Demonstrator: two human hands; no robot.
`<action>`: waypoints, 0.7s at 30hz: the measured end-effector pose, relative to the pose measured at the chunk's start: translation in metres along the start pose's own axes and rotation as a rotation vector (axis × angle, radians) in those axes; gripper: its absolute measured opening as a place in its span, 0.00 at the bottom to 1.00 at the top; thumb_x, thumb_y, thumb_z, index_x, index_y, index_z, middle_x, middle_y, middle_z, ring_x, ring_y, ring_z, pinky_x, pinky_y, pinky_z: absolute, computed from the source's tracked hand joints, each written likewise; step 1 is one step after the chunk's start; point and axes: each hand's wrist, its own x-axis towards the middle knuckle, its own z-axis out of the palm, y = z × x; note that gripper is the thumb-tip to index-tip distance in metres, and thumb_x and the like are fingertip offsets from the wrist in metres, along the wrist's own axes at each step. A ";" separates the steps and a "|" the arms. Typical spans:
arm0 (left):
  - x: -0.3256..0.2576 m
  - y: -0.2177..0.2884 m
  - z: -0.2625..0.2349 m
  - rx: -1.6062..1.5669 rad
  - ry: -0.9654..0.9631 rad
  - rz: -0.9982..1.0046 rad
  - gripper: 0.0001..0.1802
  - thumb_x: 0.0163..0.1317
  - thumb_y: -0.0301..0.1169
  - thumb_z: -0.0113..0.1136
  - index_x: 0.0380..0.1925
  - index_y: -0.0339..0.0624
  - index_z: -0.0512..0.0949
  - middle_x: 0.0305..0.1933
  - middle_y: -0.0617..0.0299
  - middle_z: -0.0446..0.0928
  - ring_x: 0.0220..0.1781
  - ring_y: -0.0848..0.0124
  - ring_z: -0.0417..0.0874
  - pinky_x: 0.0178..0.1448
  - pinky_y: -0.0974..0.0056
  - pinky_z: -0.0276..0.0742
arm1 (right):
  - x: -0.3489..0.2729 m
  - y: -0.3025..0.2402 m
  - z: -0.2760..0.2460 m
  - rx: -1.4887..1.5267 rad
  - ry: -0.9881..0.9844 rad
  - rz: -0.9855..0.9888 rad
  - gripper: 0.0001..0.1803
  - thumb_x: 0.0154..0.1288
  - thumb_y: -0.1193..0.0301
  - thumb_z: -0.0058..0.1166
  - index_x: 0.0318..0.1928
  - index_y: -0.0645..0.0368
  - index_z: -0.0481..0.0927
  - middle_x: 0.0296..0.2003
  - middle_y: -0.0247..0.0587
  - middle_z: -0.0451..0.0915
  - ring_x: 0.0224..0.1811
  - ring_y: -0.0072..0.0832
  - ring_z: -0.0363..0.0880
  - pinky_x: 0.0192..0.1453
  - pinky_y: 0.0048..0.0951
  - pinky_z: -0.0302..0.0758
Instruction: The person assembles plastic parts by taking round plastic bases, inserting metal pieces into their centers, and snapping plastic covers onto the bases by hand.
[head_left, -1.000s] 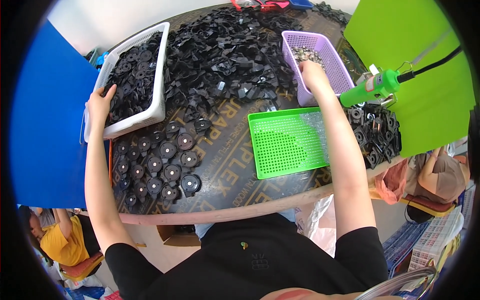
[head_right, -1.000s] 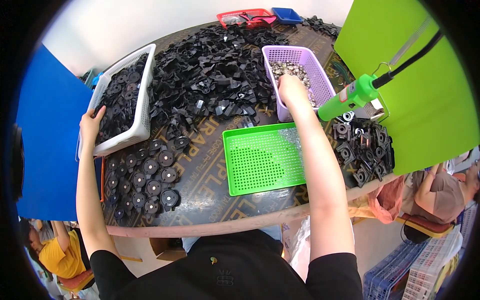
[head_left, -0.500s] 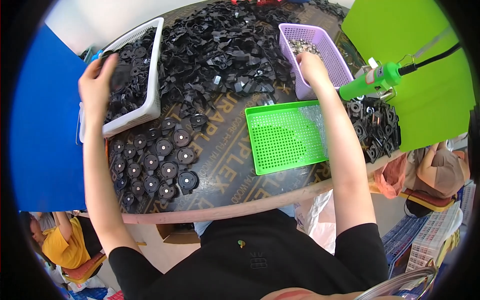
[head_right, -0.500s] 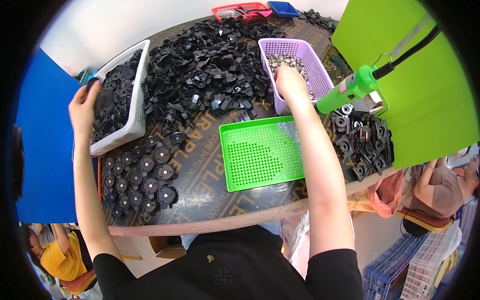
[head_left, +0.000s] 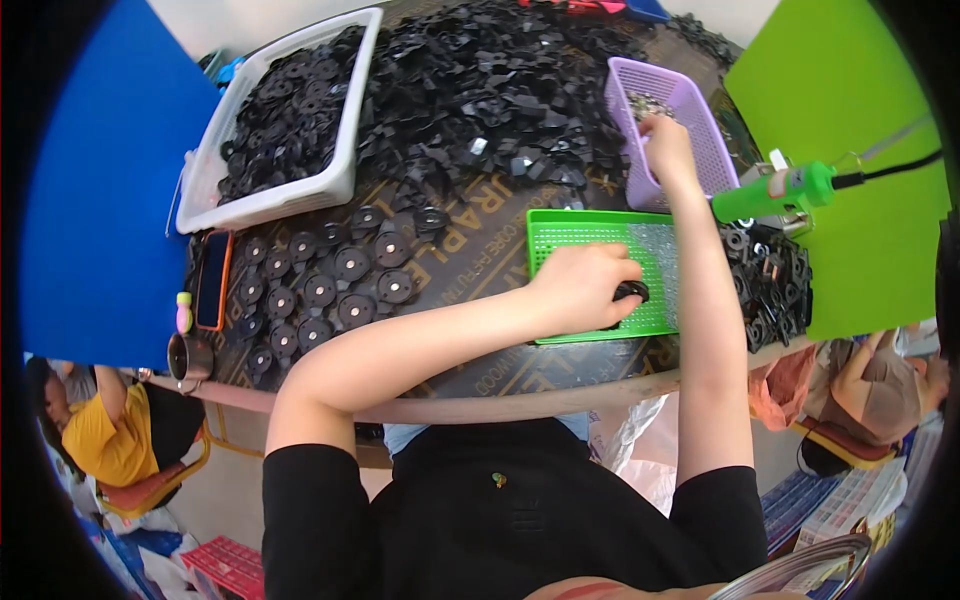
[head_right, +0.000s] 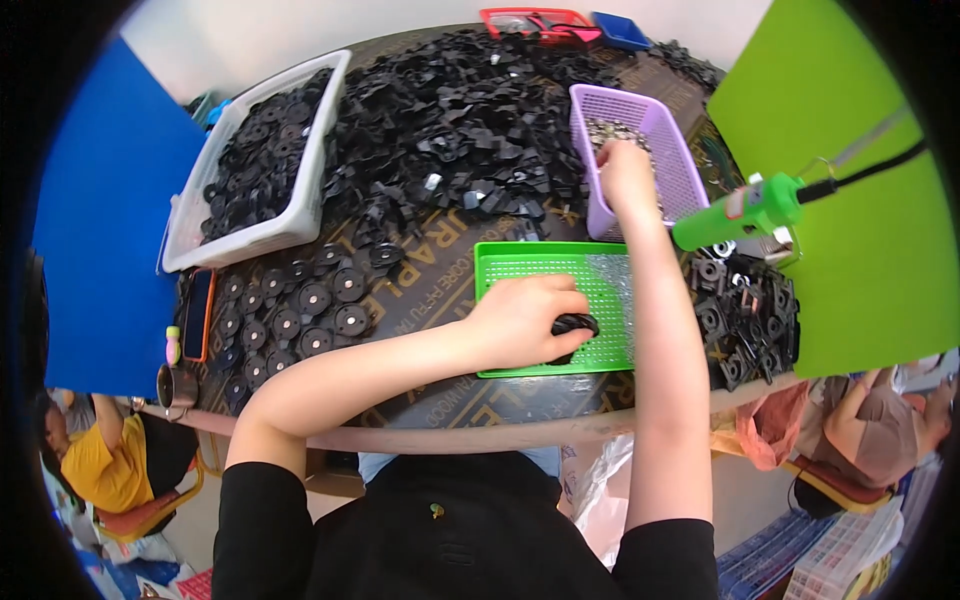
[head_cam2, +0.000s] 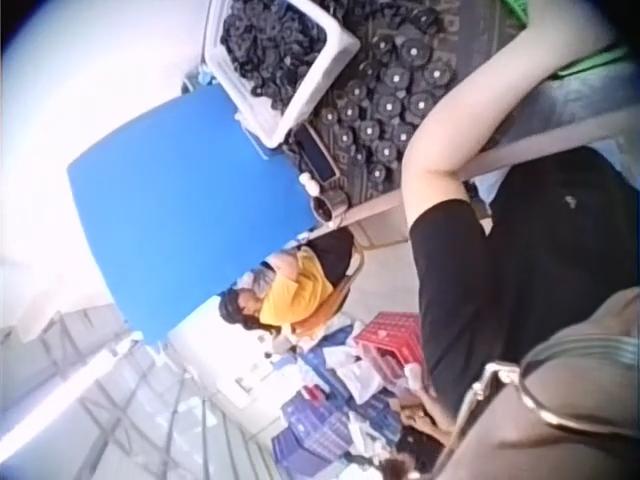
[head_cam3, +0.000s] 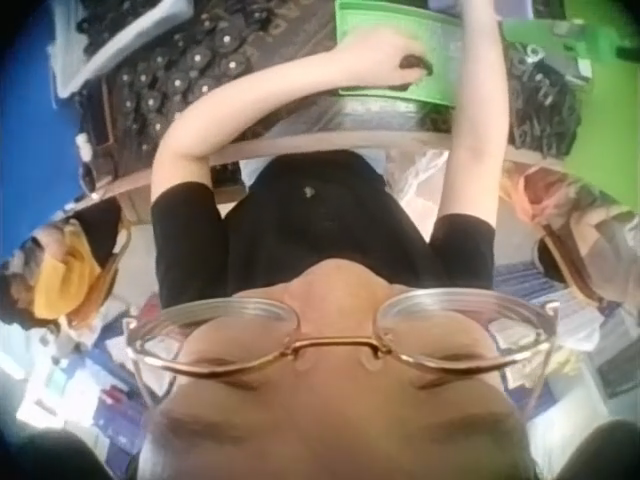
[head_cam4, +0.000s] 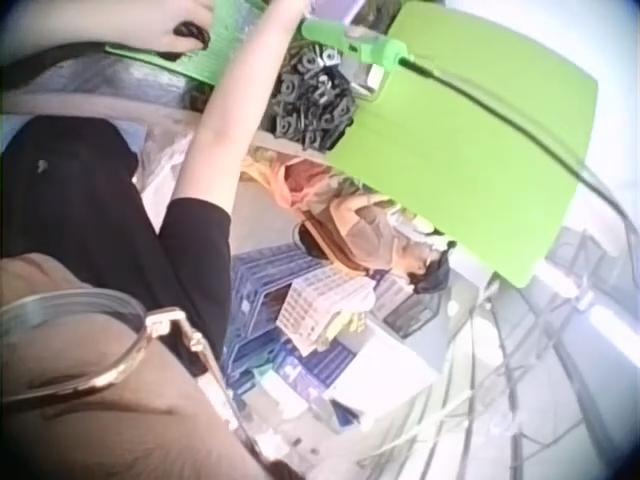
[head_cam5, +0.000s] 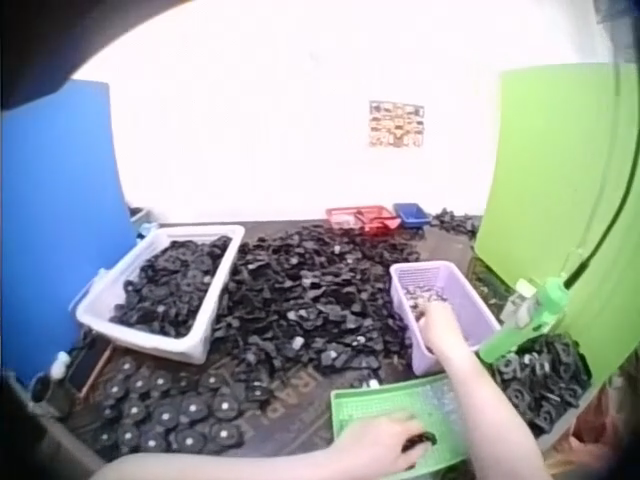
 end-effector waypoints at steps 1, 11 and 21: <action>0.000 0.000 0.001 -0.007 0.028 0.020 0.12 0.51 0.38 0.61 0.31 0.44 0.80 0.35 0.59 0.75 0.44 0.61 0.76 0.46 0.59 0.73 | 0.002 0.007 0.002 -0.013 0.004 0.004 0.09 0.46 0.77 0.50 0.28 0.59 0.83 0.28 0.56 0.79 0.34 0.48 0.80 0.43 0.40 0.75; -0.018 0.007 -0.031 -0.160 0.270 -0.038 0.09 0.49 0.31 0.66 0.30 0.41 0.83 0.32 0.60 0.75 0.38 0.64 0.74 0.42 0.63 0.71 | -0.004 -0.007 -0.008 -0.042 0.047 0.067 0.08 0.45 0.78 0.52 0.27 0.57 0.82 0.29 0.51 0.80 0.36 0.46 0.80 0.43 0.40 0.74; -0.098 -0.028 -0.078 -1.166 0.282 -0.303 0.19 0.54 0.17 0.50 0.48 0.32 0.75 0.43 0.59 0.78 0.43 0.76 0.78 0.50 0.67 0.77 | -0.006 -0.043 -0.043 0.514 0.107 0.132 0.07 0.53 0.79 0.55 0.35 0.62 0.80 0.26 0.40 0.80 0.27 0.25 0.79 0.33 0.24 0.76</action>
